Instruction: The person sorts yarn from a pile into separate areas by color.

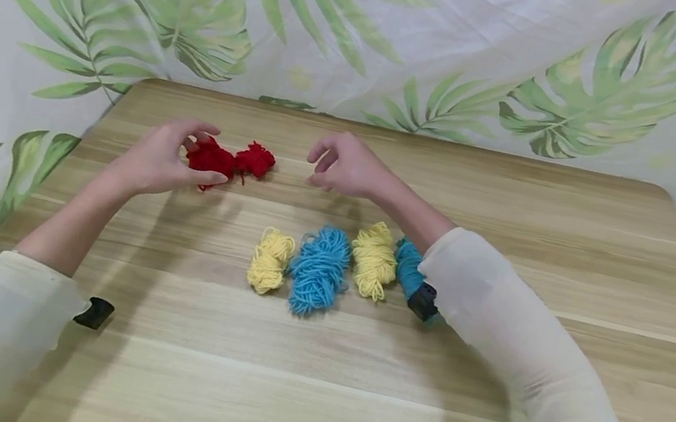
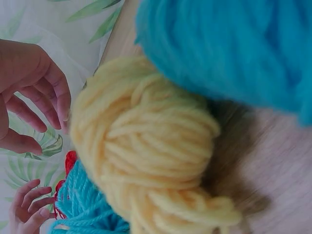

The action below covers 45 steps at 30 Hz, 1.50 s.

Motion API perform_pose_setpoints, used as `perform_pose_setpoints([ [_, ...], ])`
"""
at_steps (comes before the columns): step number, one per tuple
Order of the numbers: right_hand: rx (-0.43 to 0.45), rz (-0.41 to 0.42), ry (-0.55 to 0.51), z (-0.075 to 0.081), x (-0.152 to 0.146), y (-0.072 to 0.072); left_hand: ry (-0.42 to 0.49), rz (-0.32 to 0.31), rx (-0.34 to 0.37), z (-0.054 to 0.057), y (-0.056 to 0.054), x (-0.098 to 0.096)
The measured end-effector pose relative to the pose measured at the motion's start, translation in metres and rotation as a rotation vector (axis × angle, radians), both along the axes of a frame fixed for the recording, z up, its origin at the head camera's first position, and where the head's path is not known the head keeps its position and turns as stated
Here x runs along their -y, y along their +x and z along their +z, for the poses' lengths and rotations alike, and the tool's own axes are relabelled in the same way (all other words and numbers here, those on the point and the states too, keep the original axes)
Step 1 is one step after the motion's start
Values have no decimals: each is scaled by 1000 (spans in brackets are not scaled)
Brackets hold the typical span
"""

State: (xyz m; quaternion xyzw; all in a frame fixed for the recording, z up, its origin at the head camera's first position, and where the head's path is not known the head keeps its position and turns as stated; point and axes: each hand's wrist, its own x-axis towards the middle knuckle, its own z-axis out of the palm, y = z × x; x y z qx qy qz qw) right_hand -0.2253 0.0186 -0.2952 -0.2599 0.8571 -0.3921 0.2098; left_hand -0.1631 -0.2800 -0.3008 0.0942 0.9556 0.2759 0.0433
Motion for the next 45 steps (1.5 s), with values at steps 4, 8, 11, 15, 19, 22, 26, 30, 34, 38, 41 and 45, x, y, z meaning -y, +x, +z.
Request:
perform_pose_setpoints([
  [4,-8,18,-4,1,-7,5,-10,-10,5,0,0,-3],
  [8,-18,29,-9,0,-13,9,0,-22,-11,1,1,-9],
  [11,-24,32,-6,0,-16,11,6,-27,-31,2,3,-13],
  [15,-30,43,-3,-1,-20,12,8,-36,-50,3,3,-20],
  [19,-40,51,6,-1,-24,14,21,-59,-53,4,3,-27],
  [22,-39,48,9,0,-28,17,37,-77,-47,4,3,-32],
  [26,-49,47,-8,1,-36,21,40,-92,-37,4,4,-40],
  [30,-61,44,-35,1,-48,24,50,-119,-39,4,5,-48],
  [34,-67,37,-47,1,-59,27,70,-158,-58,4,6,-55],
  [38,-79,21,-52,-1,-70,27,78,-193,-77,5,7,-60],
  [41,-79,14,-53,-4,-78,27,73,-199,-72,4,7,-62],
  [45,-71,0,-47,-5,-88,27,60,-194,-56,4,8,-63],
])
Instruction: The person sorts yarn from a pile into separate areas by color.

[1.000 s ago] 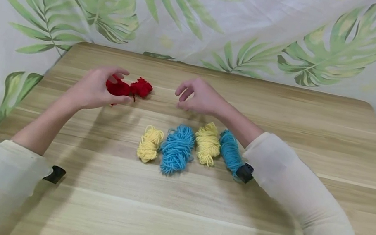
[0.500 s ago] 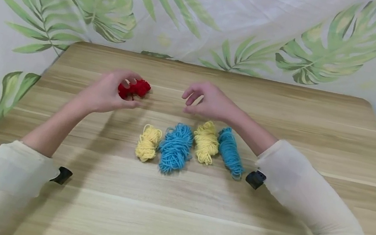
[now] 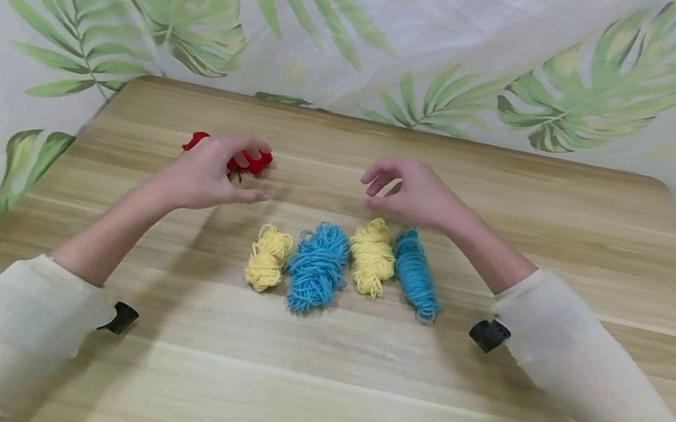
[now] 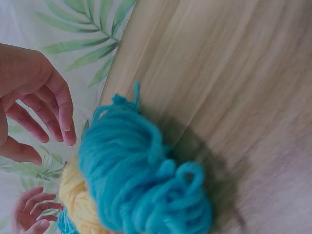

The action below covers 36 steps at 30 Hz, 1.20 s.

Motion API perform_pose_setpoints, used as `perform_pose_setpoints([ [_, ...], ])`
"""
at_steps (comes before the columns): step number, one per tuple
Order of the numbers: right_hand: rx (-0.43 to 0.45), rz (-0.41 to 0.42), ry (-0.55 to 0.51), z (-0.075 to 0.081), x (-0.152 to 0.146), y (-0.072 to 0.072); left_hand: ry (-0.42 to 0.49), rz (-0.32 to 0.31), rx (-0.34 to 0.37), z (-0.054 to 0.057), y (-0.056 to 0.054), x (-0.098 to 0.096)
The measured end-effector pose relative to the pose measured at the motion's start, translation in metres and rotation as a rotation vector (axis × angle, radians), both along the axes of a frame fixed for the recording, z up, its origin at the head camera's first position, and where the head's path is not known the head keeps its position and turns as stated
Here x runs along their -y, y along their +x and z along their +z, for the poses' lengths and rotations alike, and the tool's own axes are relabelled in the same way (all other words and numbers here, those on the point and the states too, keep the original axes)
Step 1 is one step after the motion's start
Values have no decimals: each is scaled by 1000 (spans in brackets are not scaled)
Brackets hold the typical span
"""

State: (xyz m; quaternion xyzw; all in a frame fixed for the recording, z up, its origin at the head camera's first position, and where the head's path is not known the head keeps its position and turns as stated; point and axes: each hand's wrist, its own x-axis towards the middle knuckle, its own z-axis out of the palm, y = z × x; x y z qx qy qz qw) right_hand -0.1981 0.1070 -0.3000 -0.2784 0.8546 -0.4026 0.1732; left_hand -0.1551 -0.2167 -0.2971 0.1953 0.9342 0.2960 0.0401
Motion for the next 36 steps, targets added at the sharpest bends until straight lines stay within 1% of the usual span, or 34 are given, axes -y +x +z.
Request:
perform_pose_setpoints([
  [6,-15,-13,10,-4,-15,-1,-10,2,19,-1,0,-4],
  [10,-13,-39,34,-6,-25,0,-12,-3,12,-2,1,-5],
  [16,-34,-30,30,-10,-37,-1,5,-30,24,-4,-1,-7],
  [21,-20,-46,43,-14,-47,1,4,-49,35,-5,-1,-10],
  [30,-11,-65,43,-15,-61,6,22,-69,70,-4,0,-18],
  [36,-24,-56,55,-15,-68,10,26,-102,69,-4,0,-24],
])
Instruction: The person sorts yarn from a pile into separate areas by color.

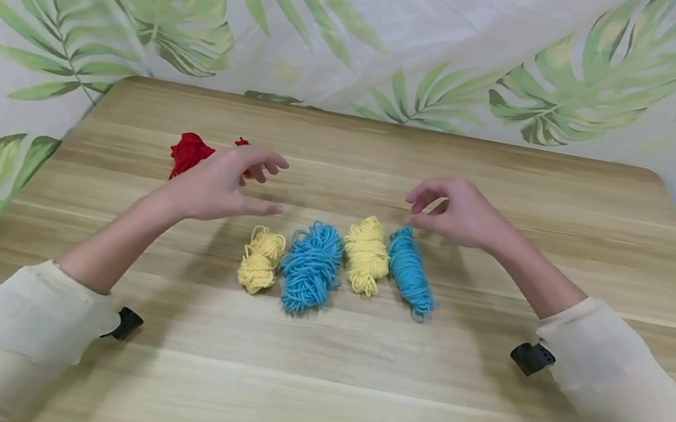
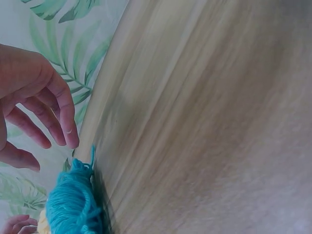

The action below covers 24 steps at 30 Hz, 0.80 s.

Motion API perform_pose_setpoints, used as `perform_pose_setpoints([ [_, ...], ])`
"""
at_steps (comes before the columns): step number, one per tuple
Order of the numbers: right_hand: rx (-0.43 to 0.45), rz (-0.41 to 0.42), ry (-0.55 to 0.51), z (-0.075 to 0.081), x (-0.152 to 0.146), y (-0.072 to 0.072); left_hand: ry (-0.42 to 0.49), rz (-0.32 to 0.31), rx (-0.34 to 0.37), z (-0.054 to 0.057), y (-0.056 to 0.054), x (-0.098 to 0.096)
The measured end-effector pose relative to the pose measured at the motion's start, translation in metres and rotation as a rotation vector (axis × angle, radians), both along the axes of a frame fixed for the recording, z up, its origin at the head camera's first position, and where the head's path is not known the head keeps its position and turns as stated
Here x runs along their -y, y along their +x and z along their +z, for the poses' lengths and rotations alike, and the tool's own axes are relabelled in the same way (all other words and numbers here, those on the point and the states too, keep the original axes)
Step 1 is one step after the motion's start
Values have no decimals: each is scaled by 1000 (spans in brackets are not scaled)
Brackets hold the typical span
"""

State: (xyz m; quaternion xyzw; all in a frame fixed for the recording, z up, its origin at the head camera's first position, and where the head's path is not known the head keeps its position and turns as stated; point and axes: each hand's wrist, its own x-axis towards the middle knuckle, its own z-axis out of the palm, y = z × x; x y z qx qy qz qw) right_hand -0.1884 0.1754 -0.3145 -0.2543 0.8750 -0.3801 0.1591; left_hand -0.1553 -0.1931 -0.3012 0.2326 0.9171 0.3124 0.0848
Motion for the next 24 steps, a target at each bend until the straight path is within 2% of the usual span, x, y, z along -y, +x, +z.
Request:
perform_pose_setpoints([
  [12,61,3,15,-2,-5,9,1,-32,10,-2,-2,-7],
  [24,71,0,58,-2,-14,24,-8,-61,7,-2,0,-13],
])
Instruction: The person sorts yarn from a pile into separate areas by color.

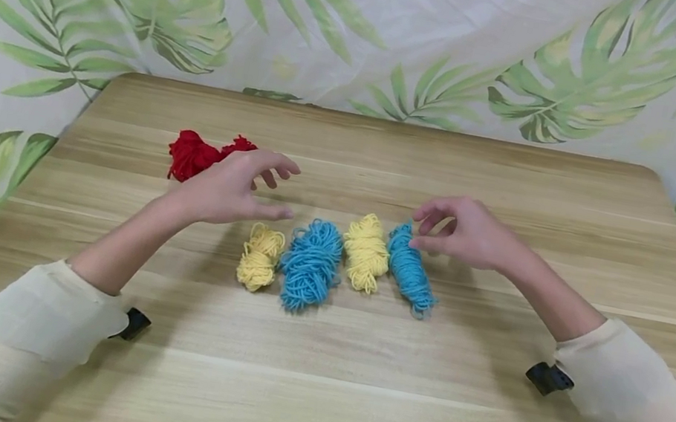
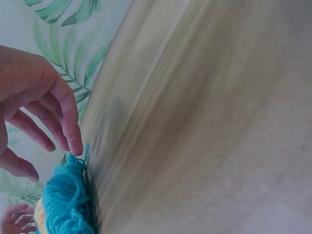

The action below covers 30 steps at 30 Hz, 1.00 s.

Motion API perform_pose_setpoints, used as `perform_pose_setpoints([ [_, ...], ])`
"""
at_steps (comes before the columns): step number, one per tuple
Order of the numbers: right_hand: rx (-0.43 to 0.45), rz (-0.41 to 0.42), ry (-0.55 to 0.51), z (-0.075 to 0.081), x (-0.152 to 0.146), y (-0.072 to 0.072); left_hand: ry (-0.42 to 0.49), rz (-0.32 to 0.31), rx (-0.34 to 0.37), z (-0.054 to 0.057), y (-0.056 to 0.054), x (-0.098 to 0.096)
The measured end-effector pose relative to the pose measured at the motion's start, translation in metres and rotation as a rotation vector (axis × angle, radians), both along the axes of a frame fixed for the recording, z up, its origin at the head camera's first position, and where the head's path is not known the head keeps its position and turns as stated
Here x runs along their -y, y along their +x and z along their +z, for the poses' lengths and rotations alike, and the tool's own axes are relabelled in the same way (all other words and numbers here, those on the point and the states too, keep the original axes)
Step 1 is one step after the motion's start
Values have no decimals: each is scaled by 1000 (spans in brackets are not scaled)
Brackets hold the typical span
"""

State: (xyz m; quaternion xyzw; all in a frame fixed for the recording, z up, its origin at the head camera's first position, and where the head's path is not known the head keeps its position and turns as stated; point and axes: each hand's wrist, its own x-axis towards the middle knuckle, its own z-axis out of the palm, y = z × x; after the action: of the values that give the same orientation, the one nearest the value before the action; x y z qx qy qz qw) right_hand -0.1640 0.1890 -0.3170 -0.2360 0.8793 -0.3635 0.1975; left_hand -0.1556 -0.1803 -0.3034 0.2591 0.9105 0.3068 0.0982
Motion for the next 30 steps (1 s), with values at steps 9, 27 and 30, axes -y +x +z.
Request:
perform_pose_setpoints([
  [9,42,-17,19,-3,-4,11,-4,-21,0,0,-2,-5],
  [27,-25,-41,-39,2,3,14,-16,-25,8,-3,1,-3],
  [30,-28,-44,-21,4,7,13,-12,-25,9,-3,2,-3],
])
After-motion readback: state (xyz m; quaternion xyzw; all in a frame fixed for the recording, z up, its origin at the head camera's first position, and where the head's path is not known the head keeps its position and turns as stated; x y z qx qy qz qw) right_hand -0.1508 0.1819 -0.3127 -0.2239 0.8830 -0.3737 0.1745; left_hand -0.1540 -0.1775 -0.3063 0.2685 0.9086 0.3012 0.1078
